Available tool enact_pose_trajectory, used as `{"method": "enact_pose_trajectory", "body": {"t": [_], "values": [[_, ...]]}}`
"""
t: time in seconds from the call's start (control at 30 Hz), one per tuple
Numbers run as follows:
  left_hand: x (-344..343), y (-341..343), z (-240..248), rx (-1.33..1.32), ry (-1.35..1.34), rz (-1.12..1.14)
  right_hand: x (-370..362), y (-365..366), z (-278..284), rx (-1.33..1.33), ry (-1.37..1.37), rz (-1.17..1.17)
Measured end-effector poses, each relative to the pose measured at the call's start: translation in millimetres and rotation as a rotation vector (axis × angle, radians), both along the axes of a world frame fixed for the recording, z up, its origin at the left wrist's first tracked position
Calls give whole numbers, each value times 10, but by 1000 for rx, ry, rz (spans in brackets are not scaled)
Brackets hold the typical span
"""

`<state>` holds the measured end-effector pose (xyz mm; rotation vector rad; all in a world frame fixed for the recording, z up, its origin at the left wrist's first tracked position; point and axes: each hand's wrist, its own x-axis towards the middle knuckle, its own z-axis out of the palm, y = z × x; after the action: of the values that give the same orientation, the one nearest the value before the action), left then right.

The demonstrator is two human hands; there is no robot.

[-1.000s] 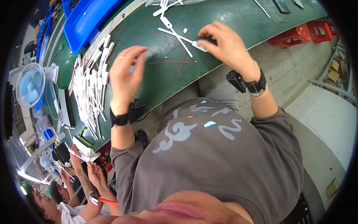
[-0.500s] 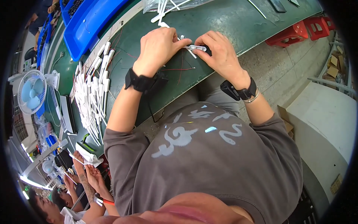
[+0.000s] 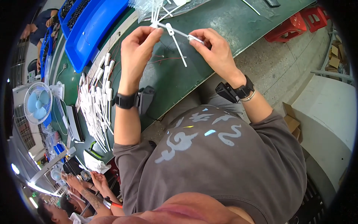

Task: The person picks up a white plastic housing and a wire, threads the wire through it, and then joins a second plastic piece to the assembly. They press the components together by hand before placing the finished unit onto the work surface.

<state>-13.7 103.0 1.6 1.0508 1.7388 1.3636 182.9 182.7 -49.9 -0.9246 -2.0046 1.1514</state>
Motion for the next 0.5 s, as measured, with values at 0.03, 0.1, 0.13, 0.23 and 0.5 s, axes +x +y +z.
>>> {"method": "enact_pose_trajectory", "body": {"t": [0.03,0.1,0.13,0.23,0.5], "values": [[17,-32,17,8,3,-7,-15,28,-2,-47,71,-44],[66,-122,7,6,-101,24,-44,71,3,-104,131,-52],[86,-155,-7,5,-155,38,-52,88,12,-169,188,-52],[101,-212,-103,-51,-153,-21,-39,138,75,-272,306,-50],[41,-236,-373,-117,109,-63,22,373,237,-404,767,-42]]}}
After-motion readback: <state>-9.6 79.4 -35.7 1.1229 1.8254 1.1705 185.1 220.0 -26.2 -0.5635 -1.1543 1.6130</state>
